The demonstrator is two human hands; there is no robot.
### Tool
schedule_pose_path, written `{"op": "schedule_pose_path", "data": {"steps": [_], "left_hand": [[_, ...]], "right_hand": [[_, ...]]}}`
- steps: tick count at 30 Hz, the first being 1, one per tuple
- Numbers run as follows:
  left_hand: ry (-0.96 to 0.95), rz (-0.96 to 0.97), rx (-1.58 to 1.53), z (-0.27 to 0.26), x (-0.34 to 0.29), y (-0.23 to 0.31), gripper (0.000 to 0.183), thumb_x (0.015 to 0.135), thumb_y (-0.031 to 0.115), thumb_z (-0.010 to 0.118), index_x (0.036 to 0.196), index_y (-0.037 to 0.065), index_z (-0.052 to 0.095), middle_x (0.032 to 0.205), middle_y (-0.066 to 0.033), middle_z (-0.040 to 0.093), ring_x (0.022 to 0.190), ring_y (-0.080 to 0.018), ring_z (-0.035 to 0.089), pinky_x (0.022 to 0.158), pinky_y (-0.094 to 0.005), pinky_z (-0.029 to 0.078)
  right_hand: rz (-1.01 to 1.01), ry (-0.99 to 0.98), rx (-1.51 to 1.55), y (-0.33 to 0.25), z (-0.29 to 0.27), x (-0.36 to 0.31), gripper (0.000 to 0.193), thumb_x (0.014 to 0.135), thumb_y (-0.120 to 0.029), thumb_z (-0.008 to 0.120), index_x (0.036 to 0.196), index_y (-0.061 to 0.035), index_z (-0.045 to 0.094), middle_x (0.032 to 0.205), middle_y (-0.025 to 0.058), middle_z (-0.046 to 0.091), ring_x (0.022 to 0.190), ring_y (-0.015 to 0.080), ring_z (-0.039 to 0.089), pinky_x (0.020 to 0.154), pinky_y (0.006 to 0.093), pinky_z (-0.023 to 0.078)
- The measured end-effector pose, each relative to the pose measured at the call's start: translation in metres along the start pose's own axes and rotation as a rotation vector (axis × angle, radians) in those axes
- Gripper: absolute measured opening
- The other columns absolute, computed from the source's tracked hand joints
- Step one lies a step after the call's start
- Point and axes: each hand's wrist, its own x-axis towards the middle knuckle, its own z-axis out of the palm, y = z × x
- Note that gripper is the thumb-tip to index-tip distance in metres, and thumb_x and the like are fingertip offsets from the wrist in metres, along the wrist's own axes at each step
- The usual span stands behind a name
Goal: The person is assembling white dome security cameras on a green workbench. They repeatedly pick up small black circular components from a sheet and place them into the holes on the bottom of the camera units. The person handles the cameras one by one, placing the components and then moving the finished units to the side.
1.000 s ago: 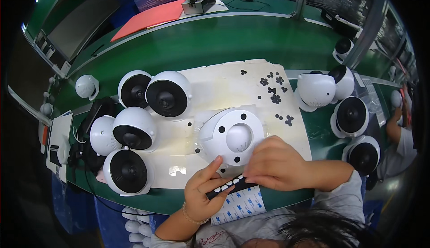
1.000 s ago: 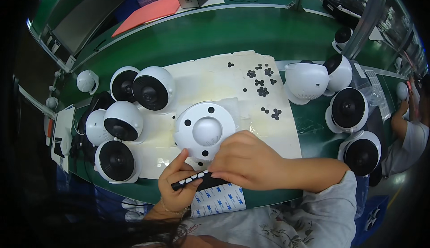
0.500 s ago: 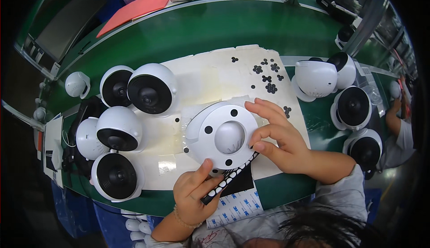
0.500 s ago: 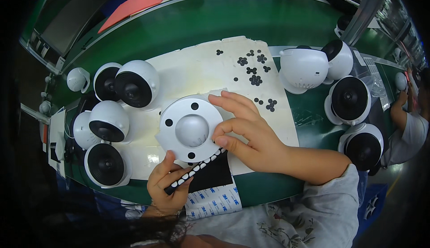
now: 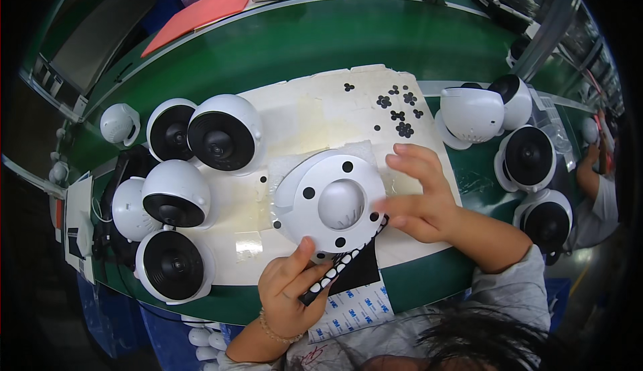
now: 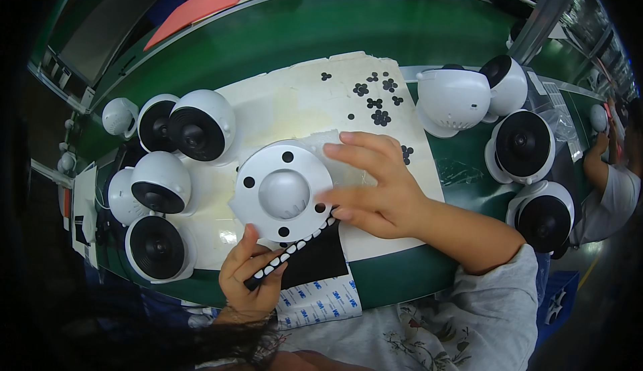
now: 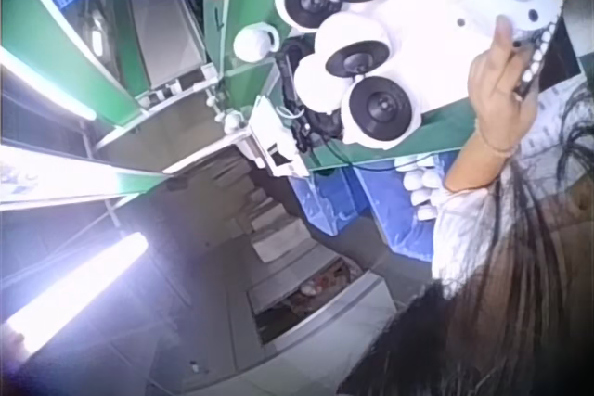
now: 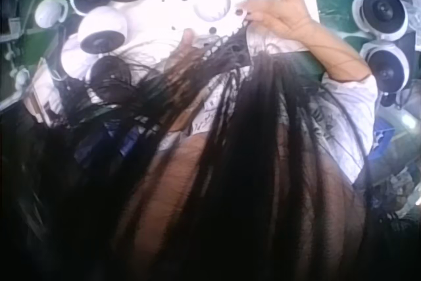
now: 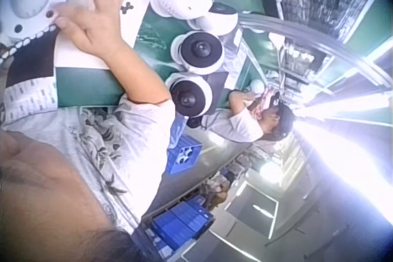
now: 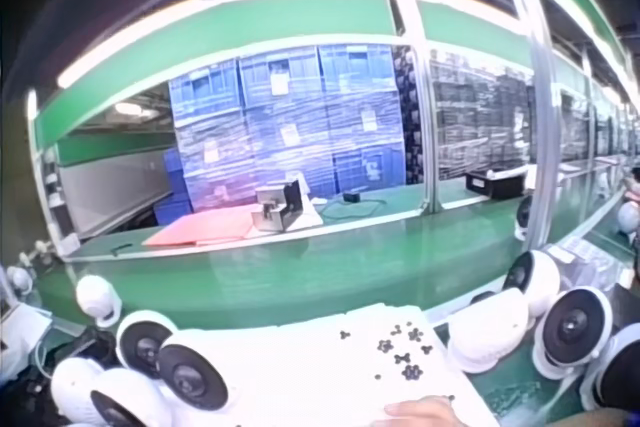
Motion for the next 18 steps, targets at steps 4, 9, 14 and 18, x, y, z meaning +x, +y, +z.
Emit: {"op": "schedule_pose_path", "data": {"steps": [4,9,14,18], "left_hand": [[-0.025,-0.021,-0.018,-0.002,0.001,0.002,0.029,0.051,0.001,0.067,0.080,0.002,0.066,0.122,-0.0156,0.050,0.064,-0.0191,0.058,0.058,-0.0282,0.044],[-0.051,0.049,-0.028,-0.005,0.001,0.002,0.028,0.054,0.003,0.066,0.082,0.003,0.066,0.119,-0.0150,0.053,0.067,-0.0199,0.059,0.060,-0.0285,0.045],[-0.065,0.147,-0.060,-0.011,0.008,0.005,0.031,0.057,0.003,0.064,0.088,0.003,0.063,0.112,-0.0144,0.057,0.068,-0.0204,0.060,0.059,-0.0285,0.046],[-0.159,0.212,-0.108,-0.013,0.009,0.006,0.035,0.054,0.003,0.065,0.089,0.003,0.064,0.117,-0.0139,0.054,0.073,-0.0219,0.061,0.062,-0.0309,0.047]], "right_hand": [[0.658,-0.049,0.690,-0.015,0.008,0.004,0.026,0.079,-0.016,0.063,0.102,-0.0061,0.056,0.097,0.0065,0.057,0.096,0.0161,0.051,0.078,0.0273,0.038],[0.899,-0.006,1.027,0.006,0.006,0.021,0.023,0.081,-0.015,0.060,0.100,-0.0025,0.055,0.087,0.0021,0.060,0.082,0.0082,0.056,0.072,0.0239,0.045],[0.800,0.251,0.473,0.071,-0.006,0.077,0.021,0.081,-0.019,0.056,0.095,-0.0029,0.058,0.086,0.0035,0.059,0.080,0.0149,0.057,0.068,0.0294,0.046],[0.305,0.074,-0.866,0.178,0.013,0.062,0.015,0.079,-0.014,0.052,0.088,-0.0065,0.061,0.086,0.0059,0.060,0.082,0.0223,0.057,0.069,0.0331,0.044]]}}
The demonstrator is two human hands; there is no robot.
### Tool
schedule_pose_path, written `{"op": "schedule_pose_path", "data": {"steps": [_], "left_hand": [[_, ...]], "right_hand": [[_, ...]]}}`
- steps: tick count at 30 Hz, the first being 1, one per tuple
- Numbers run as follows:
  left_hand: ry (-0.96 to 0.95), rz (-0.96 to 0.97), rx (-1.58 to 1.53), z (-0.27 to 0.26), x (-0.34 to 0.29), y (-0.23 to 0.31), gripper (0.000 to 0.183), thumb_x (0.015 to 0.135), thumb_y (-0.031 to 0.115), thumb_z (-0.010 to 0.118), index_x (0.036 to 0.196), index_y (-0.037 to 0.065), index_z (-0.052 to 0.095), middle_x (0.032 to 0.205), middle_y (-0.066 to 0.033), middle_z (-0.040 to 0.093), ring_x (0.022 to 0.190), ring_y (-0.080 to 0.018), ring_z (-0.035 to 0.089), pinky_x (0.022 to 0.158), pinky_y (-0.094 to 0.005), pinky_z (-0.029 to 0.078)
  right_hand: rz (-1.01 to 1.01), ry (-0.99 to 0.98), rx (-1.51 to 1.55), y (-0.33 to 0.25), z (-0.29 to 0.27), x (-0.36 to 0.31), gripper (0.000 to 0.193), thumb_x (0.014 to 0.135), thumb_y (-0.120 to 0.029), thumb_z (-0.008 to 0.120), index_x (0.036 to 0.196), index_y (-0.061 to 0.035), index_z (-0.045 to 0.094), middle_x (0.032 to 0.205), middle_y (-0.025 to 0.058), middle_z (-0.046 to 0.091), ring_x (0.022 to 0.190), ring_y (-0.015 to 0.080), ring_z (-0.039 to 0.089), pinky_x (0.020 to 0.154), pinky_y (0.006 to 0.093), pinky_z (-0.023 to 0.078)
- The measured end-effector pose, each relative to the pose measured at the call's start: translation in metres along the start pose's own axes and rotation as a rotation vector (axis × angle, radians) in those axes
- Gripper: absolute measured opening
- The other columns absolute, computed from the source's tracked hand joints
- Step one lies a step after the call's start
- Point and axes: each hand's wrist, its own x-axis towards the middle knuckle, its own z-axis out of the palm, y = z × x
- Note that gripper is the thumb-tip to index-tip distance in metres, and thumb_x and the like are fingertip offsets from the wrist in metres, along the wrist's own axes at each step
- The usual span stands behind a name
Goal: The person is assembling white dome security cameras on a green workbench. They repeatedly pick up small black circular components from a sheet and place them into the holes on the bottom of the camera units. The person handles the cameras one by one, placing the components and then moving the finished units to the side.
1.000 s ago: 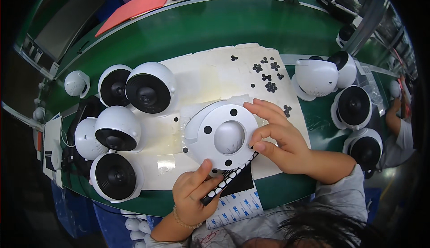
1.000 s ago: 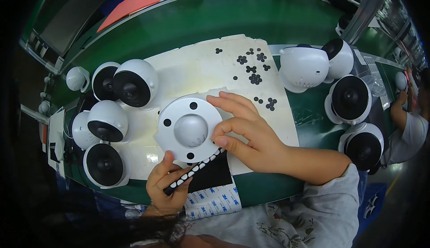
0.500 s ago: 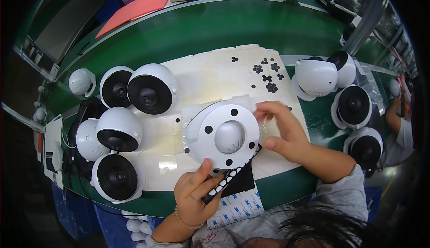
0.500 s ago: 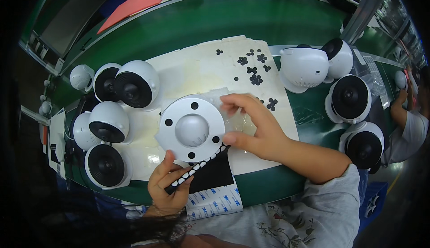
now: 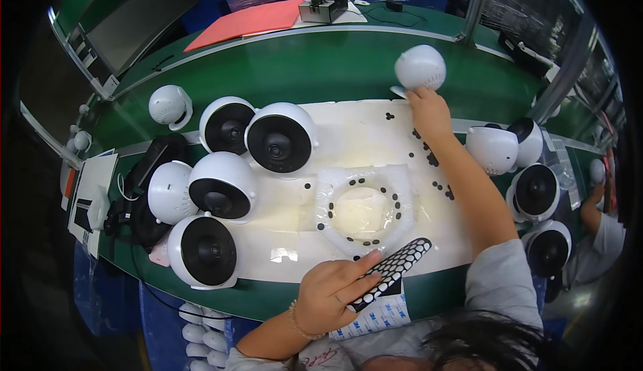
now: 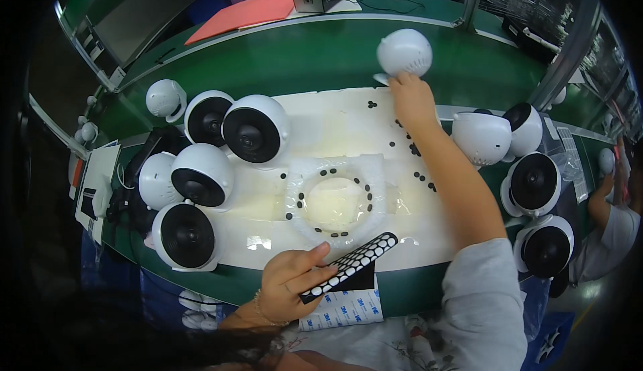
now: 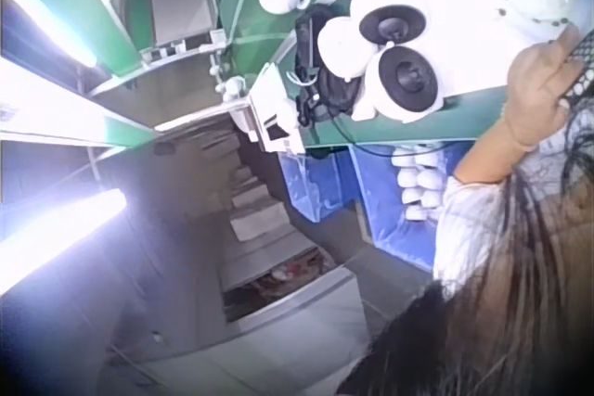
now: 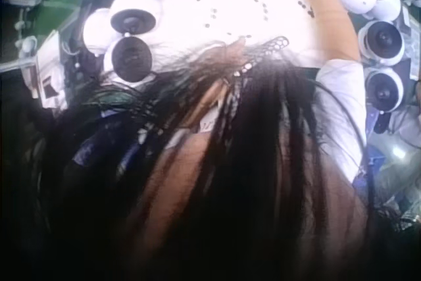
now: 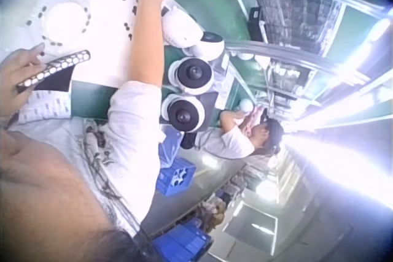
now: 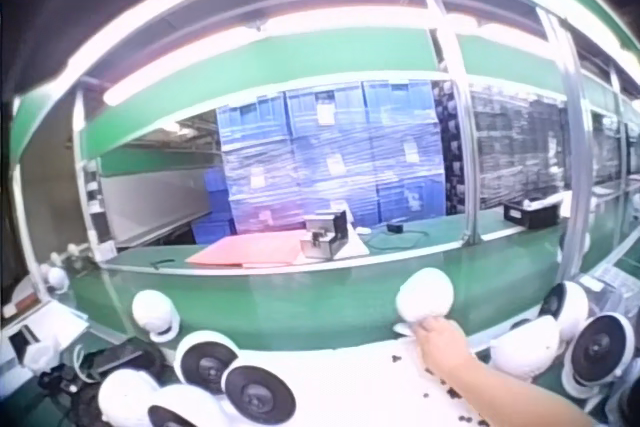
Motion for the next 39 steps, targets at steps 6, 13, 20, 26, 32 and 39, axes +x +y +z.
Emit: {"op": "schedule_pose_path", "data": {"steps": [6,13,20,26,32,39], "left_hand": [[-0.013,0.013,-0.061,-0.002,-0.003,-0.002,0.035,0.057,0.004,0.067,0.092,0.002,0.063,0.114,-0.0129,0.056,0.071,-0.0219,0.060,0.061,-0.0302,0.048],[-0.005,0.046,-0.093,0.001,-0.006,-0.001,0.034,0.061,0.008,0.065,0.094,0.002,0.062,0.109,-0.0095,0.059,0.072,-0.0208,0.060,0.062,-0.0294,0.048],[-0.043,-0.008,-0.106,-0.002,-0.007,-0.001,0.040,0.059,0.008,0.064,0.099,0.003,0.060,0.110,-0.0082,0.058,0.079,-0.0218,0.059,0.067,-0.0302,0.048],[-0.098,-0.072,-0.181,-0.001,-0.002,0.002,0.044,0.057,0.005,0.066,0.101,0.003,0.058,0.109,-0.0100,0.057,0.082,-0.0252,0.058,0.068,-0.0323,0.047],[-0.050,-0.087,-0.194,-0.003,-0.004,0.001,0.042,0.057,0.001,0.066,0.099,0.002,0.058,0.102,-0.0109,0.060,0.080,-0.0268,0.058,0.069,-0.0332,0.047],[0.114,-0.374,-0.337,-0.008,-0.004,0.012,0.021,0.069,-0.001,0.066,0.089,-0.004,0.058,0.080,-0.0160,0.060,0.071,-0.0231,0.059,0.065,-0.0303,0.046]], "right_hand": [[-0.012,-0.429,-0.190,-0.037,-0.005,0.026,0.018,0.080,-0.019,0.049,0.085,-0.0110,0.064,0.090,0.0072,0.062,0.086,0.0250,0.058,0.073,0.0374,0.045],[-0.585,-0.841,0.624,-0.173,-0.043,0.005,0.046,0.085,-0.046,0.045,0.116,-0.0127,0.054,0.123,0.0127,0.048,0.118,0.0270,0.039,0.101,0.0364,0.026],[-0.689,-0.565,0.631,-0.171,-0.040,0.009,0.045,0.078,-0.039,0.059,0.112,-0.0103,0.054,0.111,0.0121,0.052,0.109,0.0267,0.043,0.098,0.0418,0.025],[-0.559,-0.170,0.756,-0.154,-0.051,0.004,0.026,0.068,-0.015,0.069,0.090,-0.0079,0.059,0.084,0.0069,0.055,0.084,0.0269,0.050,0.074,0.0332,0.041],[0.071,-0.204,1.139,-0.125,-0.126,-0.018,0.015,0.084,-0.017,0.055,0.090,-0.0032,0.056,0.080,0.0048,0.058,0.072,0.0128,0.054,0.065,0.0251,0.043],[0.561,-0.692,1.461,-0.112,-0.149,-0.063,0.030,0.088,-0.026,0.051,0.106,-0.0014,0.049,0.079,0.0004,0.056,0.064,0.0050,0.049,0.058,0.0178,0.040]]}}
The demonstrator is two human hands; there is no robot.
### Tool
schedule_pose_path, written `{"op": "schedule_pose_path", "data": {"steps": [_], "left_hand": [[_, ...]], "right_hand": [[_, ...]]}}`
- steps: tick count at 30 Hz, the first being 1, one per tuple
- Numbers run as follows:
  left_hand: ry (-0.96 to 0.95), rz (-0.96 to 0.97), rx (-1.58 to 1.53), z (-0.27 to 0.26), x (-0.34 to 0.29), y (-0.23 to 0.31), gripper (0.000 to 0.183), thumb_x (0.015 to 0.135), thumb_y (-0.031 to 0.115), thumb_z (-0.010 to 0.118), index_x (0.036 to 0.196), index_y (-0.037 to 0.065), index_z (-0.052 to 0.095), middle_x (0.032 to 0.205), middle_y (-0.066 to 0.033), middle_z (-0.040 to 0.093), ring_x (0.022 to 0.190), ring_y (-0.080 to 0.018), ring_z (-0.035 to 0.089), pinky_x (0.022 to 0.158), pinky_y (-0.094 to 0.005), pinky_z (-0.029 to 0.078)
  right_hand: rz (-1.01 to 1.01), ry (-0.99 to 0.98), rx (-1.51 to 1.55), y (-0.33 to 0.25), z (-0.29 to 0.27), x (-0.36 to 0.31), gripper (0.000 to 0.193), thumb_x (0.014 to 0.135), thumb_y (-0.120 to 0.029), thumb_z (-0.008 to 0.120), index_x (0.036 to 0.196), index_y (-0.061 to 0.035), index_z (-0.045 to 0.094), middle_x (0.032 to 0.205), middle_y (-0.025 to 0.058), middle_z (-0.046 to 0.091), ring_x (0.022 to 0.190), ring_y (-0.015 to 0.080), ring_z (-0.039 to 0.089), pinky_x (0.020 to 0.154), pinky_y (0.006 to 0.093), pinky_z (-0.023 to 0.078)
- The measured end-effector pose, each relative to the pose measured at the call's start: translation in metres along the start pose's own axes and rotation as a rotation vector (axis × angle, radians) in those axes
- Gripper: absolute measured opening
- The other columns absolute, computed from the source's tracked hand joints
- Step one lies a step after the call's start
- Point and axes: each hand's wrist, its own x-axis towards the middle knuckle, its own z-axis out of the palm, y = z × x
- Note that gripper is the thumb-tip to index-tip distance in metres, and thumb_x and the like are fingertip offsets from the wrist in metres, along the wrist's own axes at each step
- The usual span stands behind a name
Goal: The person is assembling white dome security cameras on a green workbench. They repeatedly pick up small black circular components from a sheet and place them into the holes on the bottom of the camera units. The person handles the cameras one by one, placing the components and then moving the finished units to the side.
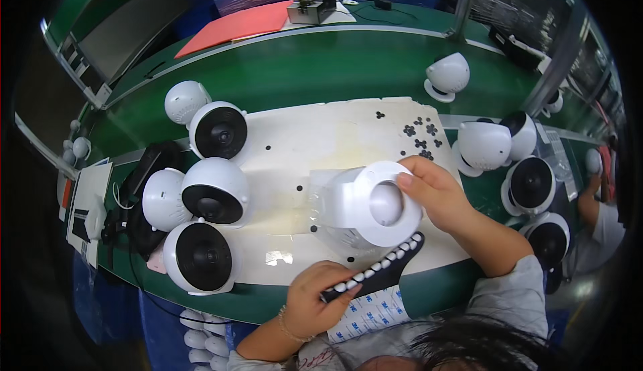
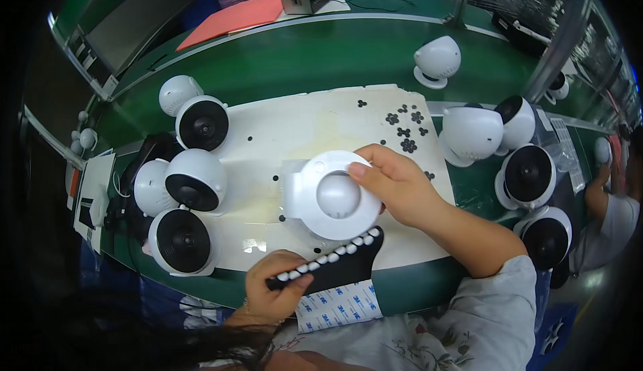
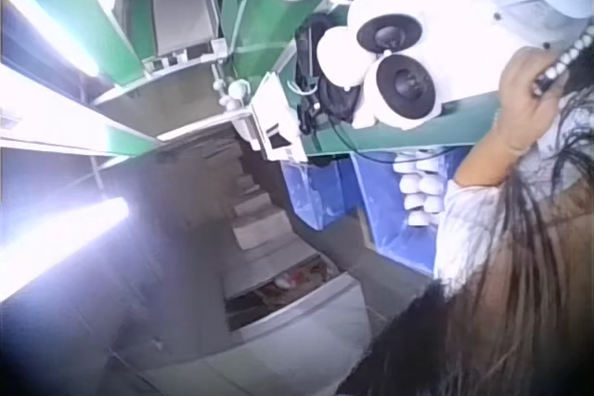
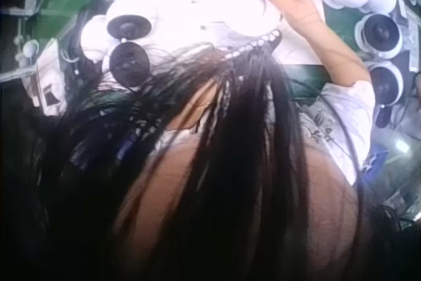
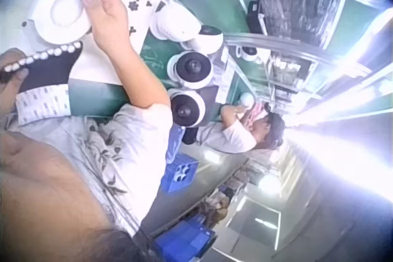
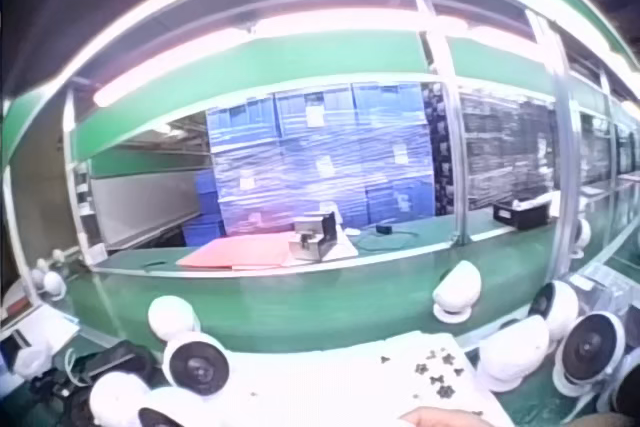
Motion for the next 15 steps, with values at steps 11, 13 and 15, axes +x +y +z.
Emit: {"op": "schedule_pose_path", "data": {"steps": [11,13,15], "left_hand": [[0.255,-0.158,-0.187,0.008,-0.004,-0.008,0.019,0.073,0.005,0.068,0.083,-0.005,0.056,0.078,-0.0158,0.060,0.071,-0.0207,0.058,0.066,-0.0289,0.045],[0.412,-0.116,-0.220,0.014,-0.006,-0.010,0.020,0.073,0.007,0.069,0.082,-0.005,0.055,0.078,-0.0161,0.060,0.072,-0.0216,0.058,0.067,-0.0299,0.045],[0.429,-0.067,-0.274,0.012,-0.008,-0.015,0.022,0.072,0.008,0.069,0.082,-0.005,0.055,0.079,-0.0167,0.060,0.073,-0.0223,0.058,0.068,-0.0305,0.046]], "right_hand": [[-0.819,-0.123,-0.735,-0.004,-0.004,-0.037,0.043,0.069,-0.015,0.070,0.108,-0.0079,0.053,0.089,0.0038,0.058,0.080,0.0215,0.052,0.071,0.0325,0.036],[-0.857,-0.052,-0.679,-0.007,-0.012,-0.036,0.044,0.069,-0.016,0.070,0.108,-0.0081,0.053,0.088,0.0039,0.058,0.078,0.0218,0.052,0.072,0.0339,0.037],[-0.877,-0.005,-0.627,-0.007,-0.012,-0.035,0.044,0.069,-0.016,0.070,0.109,-0.0079,0.053,0.087,0.0041,0.058,0.077,0.0220,0.053,0.072,0.0347,0.038]]}}
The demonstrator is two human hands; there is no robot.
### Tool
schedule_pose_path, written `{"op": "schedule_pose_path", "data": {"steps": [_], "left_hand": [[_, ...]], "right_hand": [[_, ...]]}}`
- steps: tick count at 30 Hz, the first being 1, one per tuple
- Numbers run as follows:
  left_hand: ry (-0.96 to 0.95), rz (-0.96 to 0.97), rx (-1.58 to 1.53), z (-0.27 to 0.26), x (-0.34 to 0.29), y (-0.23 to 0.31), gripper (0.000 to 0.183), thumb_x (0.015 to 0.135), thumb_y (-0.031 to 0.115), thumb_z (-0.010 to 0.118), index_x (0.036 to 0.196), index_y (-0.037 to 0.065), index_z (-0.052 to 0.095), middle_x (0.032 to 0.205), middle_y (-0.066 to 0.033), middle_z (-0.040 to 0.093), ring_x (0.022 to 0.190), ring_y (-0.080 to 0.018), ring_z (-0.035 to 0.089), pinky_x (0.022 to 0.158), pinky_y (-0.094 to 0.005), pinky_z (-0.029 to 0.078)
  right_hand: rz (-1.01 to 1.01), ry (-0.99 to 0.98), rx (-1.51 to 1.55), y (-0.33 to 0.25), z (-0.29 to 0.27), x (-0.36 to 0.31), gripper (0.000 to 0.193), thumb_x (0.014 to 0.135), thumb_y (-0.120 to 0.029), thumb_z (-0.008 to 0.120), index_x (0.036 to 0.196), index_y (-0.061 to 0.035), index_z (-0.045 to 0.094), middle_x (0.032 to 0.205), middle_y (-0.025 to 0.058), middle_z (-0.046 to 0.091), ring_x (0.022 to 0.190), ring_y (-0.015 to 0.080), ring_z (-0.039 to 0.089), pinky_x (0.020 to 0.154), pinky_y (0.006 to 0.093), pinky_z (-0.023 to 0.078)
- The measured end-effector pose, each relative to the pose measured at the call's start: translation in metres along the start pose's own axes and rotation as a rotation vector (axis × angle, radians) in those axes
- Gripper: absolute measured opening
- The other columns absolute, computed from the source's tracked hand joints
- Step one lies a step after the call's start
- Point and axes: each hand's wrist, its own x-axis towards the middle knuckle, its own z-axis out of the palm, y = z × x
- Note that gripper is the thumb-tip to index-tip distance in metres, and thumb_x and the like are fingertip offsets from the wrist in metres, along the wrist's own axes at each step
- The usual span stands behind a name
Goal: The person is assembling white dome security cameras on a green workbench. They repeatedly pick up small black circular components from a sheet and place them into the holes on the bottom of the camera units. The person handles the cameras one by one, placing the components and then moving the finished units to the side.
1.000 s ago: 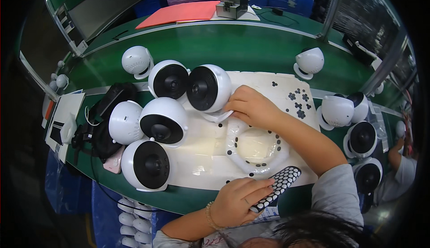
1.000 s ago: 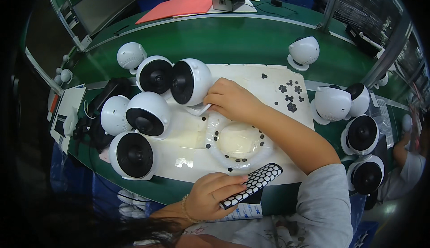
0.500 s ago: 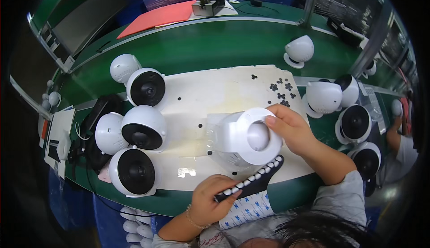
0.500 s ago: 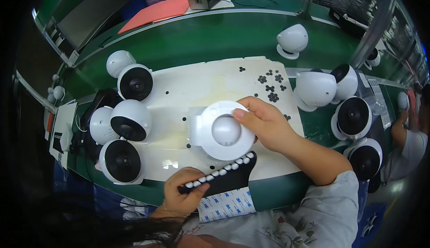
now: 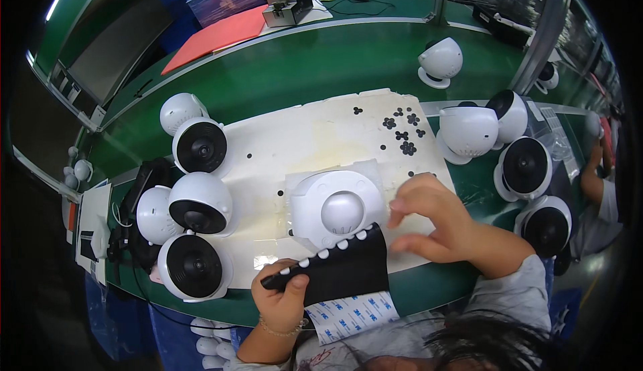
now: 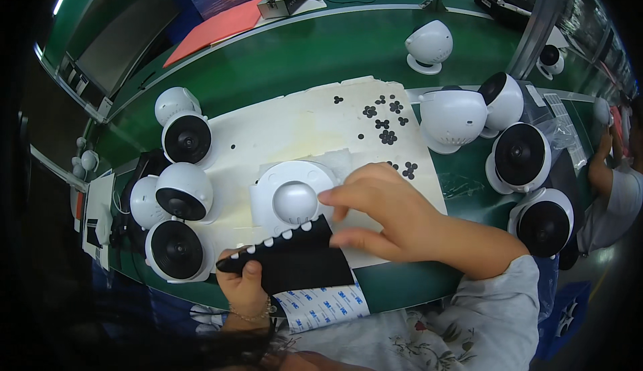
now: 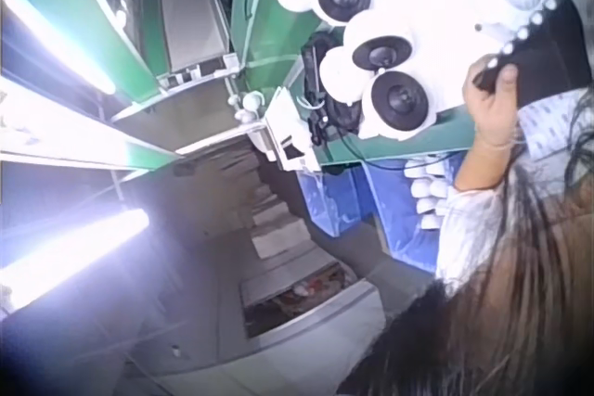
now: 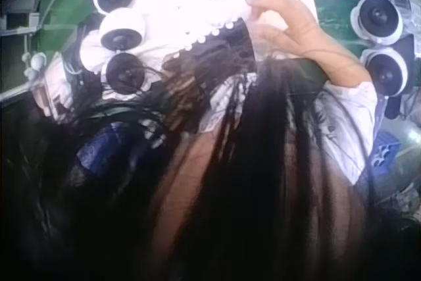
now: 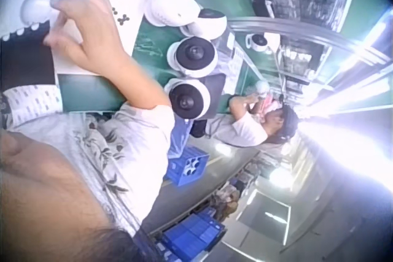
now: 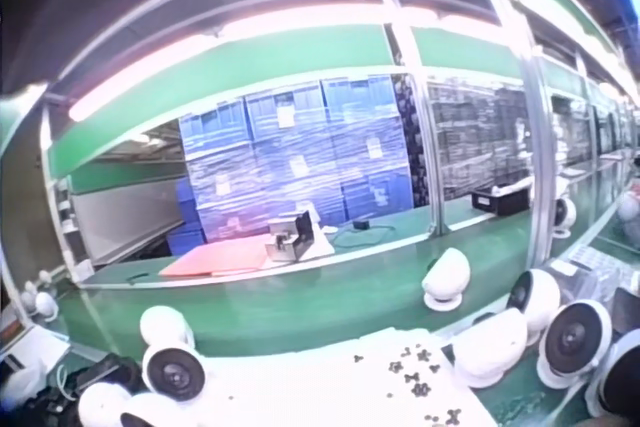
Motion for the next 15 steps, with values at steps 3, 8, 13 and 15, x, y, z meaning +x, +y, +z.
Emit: {"op": "schedule_pose_path", "data": {"steps": [3,8,13,15], "left_hand": [[-0.105,0.050,0.048,-0.001,0.002,0.001,0.022,0.071,0.005,0.069,0.083,-0.005,0.054,0.078,-0.0162,0.060,0.074,-0.0227,0.058,0.068,-0.0308,0.046],[-0.172,-0.044,0.029,0.006,0.007,0.008,0.020,0.069,0.000,0.069,0.083,-0.004,0.056,0.076,-0.0145,0.061,0.069,-0.0200,0.058,0.064,-0.0283,0.045],[-0.244,-0.056,0.230,-0.003,0.012,0.010,0.019,0.063,-0.003,0.071,0.079,-0.003,0.060,0.072,-0.0144,0.061,0.063,-0.0197,0.058,0.058,-0.0259,0.045],[-0.256,0.008,0.293,-0.005,0.012,0.011,0.020,0.062,-0.004,0.071,0.079,-0.003,0.060,0.070,-0.0146,0.060,0.062,-0.0206,0.058,0.057,-0.0261,0.045]], "right_hand": [[0.006,-0.014,0.029,-0.002,0.012,0.001,0.044,0.068,-0.016,0.071,0.108,-0.0074,0.053,0.087,0.0047,0.058,0.075,0.0225,0.054,0.071,0.0344,0.039],[0.084,-0.091,0.076,-0.004,0.021,-0.003,0.038,0.071,-0.014,0.068,0.106,-0.0090,0.055,0.085,0.0057,0.058,0.075,0.0244,0.055,0.067,0.0330,0.043],[0.167,-0.124,0.111,-0.010,0.020,-0.004,0.027,0.071,-0.012,0.066,0.097,-0.0097,0.059,0.083,0.0051,0.059,0.075,0.0247,0.055,0.067,0.0337,0.044],[0.191,-0.154,0.126,-0.010,0.016,-0.003,0.023,0.071,-0.012,0.066,0.094,-0.0095,0.060,0.086,0.0042,0.060,0.079,0.0243,0.056,0.068,0.0336,0.044]]}}
